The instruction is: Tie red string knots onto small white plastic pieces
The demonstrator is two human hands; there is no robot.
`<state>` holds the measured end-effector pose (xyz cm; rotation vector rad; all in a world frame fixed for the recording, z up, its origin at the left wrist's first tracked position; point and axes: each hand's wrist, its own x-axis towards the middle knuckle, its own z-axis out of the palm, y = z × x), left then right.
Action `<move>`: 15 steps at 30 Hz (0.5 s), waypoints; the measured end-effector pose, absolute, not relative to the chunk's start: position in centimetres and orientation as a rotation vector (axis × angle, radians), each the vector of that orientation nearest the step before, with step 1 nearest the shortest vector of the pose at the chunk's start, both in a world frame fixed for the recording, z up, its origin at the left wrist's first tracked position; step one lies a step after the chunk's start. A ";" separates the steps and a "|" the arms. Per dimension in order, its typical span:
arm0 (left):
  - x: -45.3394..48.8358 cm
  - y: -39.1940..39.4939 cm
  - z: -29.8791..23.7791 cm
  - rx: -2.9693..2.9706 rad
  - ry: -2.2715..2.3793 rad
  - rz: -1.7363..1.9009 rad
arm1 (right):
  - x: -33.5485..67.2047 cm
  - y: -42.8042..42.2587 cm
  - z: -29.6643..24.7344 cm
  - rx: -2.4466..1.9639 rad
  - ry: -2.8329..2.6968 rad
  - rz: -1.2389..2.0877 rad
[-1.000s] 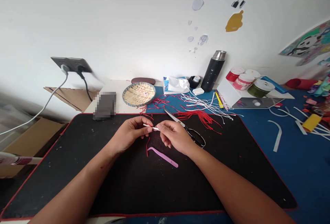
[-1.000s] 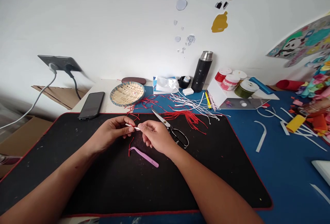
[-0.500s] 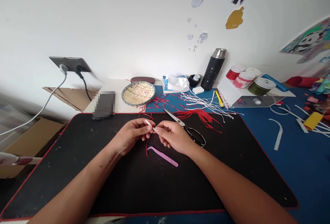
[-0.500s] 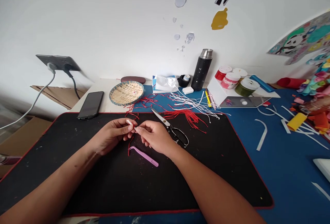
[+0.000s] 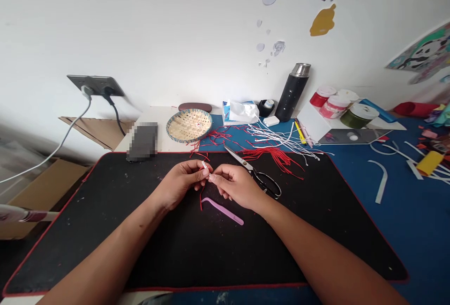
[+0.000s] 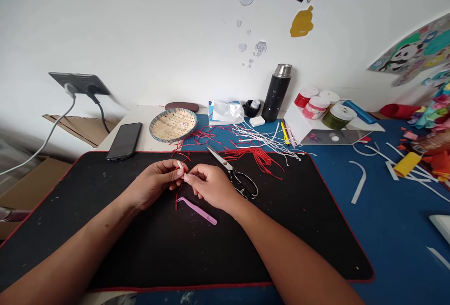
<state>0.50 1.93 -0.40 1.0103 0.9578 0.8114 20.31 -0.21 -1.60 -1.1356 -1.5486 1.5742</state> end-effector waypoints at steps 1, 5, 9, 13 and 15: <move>0.5 1.9 -0.5 1.024 0.960 0.809 | 20.3 -0.2 -1.6 -1.138 -1.557 1.568; 0.6 1.9 -0.7 1.083 0.962 0.790 | 20.3 -0.3 -1.7 -1.161 -1.600 1.537; 0.6 1.9 -0.7 1.123 0.960 0.772 | 20.3 -0.3 -1.7 -1.196 -1.637 1.510; 0.4 2.0 -0.6 1.060 0.936 0.778 | 20.3 -0.4 -1.7 -1.204 -1.629 1.507; 0.2 2.1 -0.5 0.993 0.924 0.806 | 20.3 -0.4 -1.5 -1.194 -1.622 1.523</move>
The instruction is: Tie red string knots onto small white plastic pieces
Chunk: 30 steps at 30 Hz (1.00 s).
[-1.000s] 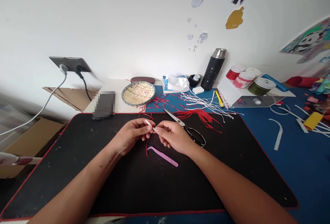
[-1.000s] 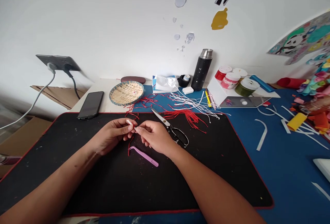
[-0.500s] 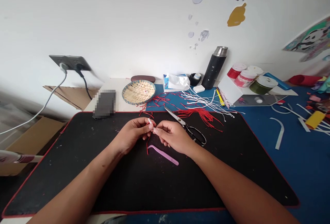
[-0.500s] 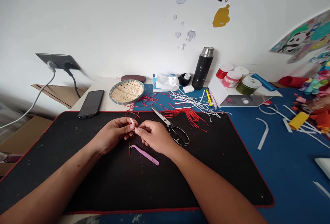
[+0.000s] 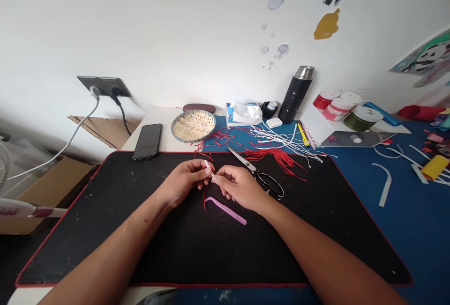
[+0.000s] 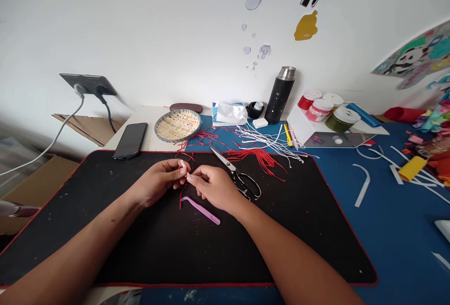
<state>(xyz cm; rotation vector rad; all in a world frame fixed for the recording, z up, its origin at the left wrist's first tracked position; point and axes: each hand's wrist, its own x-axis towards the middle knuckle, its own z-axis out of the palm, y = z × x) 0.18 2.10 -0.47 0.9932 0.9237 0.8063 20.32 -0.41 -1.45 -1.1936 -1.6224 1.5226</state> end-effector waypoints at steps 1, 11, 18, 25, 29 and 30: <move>0.1 2.2 -0.4 0.962 0.919 0.829 | 20.3 -0.5 -1.3 -1.191 -1.639 1.514; -0.5 2.4 0.0 0.858 0.908 0.965 | 19.6 -2.5 1.4 -1.251 -2.510 0.751; -0.6 2.4 0.1 0.839 0.876 0.988 | 19.8 -2.4 1.2 -1.258 -2.416 0.813; -0.6 2.3 0.3 0.872 0.833 0.990 | 20.2 -1.6 0.3 -1.269 -1.911 1.417; -0.7 2.1 0.8 0.868 0.768 0.956 | 20.3 -1.3 0.2 -1.206 -1.776 1.585; -0.7 2.1 0.9 0.868 0.746 0.942 | 20.3 -1.2 0.2 -1.191 -1.756 1.612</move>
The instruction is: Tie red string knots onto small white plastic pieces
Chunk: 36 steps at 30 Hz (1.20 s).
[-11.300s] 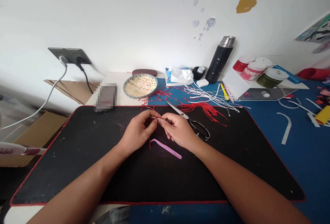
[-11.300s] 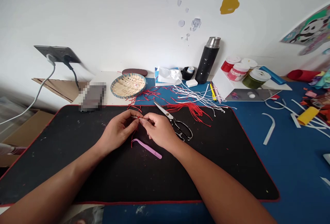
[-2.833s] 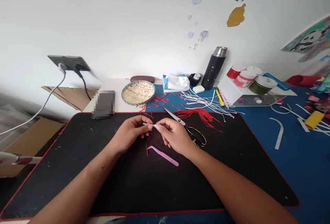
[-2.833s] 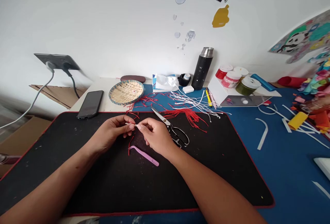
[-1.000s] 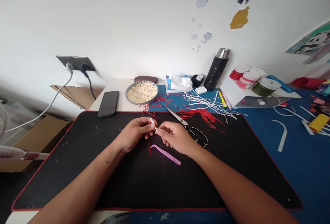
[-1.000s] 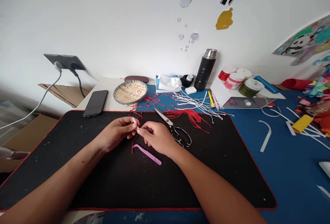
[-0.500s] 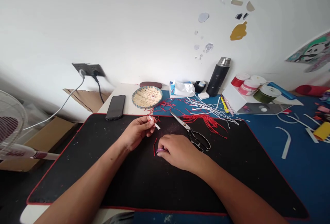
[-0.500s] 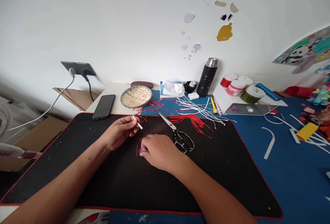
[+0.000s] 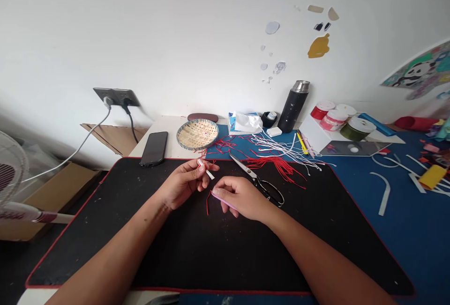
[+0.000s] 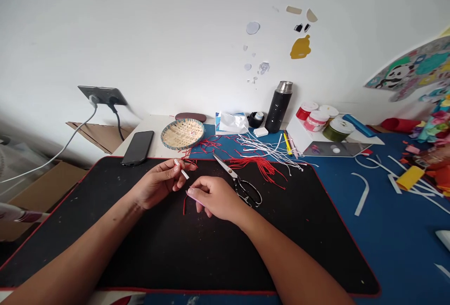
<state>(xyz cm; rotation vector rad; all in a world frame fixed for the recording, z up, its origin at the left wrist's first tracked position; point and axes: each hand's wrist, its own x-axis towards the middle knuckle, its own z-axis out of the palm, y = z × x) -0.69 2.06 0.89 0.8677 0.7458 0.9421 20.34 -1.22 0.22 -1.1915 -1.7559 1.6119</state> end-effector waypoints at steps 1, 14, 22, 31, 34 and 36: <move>-0.7 2.0 1.0 0.868 0.727 0.924 | 20.4 -1.1 0.2 -1.178 -1.737 1.638; -0.4 1.9 0.3 0.897 0.723 0.765 | 20.6 -0.5 -0.5 -1.098 -1.468 1.797; -0.5 2.3 -0.1 0.785 0.746 0.887 | 20.8 -0.2 -0.2 -1.107 -1.373 1.840; -1.1 3.2 -0.4 0.605 0.724 1.092 | 20.8 0.2 0.1 -0.954 -1.070 1.776; -0.6 2.8 -0.5 0.604 0.689 1.056 | 20.6 0.1 -0.1 -0.935 -1.023 1.756; -0.3 2.5 -0.6 0.613 0.663 1.021 | 20.3 0.1 -0.4 -0.928 -1.028 1.750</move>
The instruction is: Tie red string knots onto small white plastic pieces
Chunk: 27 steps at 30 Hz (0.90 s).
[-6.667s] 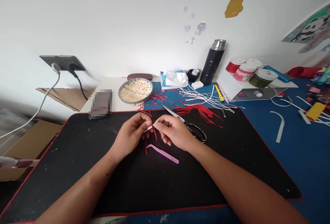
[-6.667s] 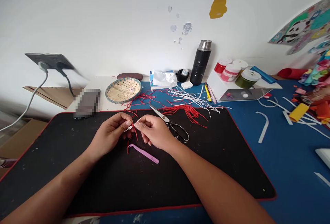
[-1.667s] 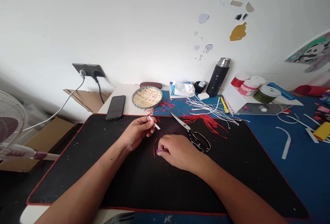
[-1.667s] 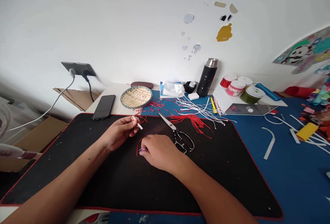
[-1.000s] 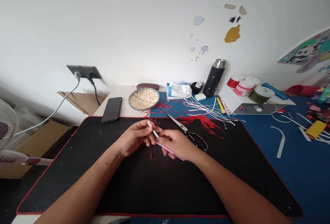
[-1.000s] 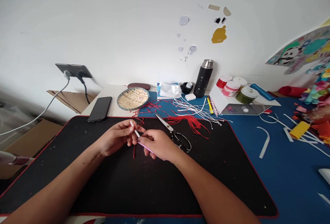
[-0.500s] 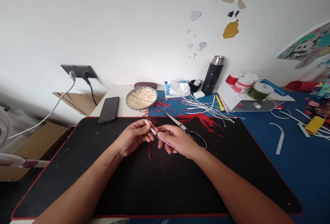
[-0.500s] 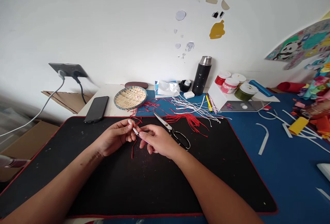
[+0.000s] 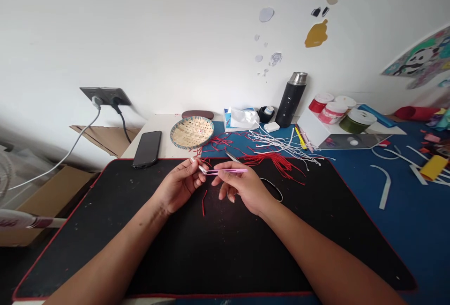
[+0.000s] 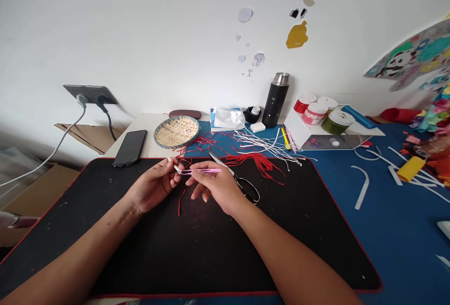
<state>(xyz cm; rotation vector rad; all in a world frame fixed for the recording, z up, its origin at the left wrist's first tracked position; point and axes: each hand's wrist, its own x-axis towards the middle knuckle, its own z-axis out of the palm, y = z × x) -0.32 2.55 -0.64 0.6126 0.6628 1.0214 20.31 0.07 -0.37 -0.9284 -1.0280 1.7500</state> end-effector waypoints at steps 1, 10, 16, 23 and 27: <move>-0.2 2.5 -0.7 0.618 0.653 1.003 | 20.2 0.1 -0.6 -0.930 -1.039 1.745; -0.6 2.9 -0.7 0.621 0.744 1.085 | 20.8 -0.3 -0.4 -1.272 -1.712 1.283; -0.5 2.7 -0.6 0.617 0.756 1.037 | 20.7 -1.4 1.0 -1.448 -2.295 0.752; -0.2 2.6 -0.7 0.646 0.804 0.994 | 20.6 -1.2 0.8 -1.542 -2.351 0.645; 0.0 2.4 -0.6 0.676 0.844 0.965 | 20.5 -1.3 0.6 -1.541 -2.365 0.620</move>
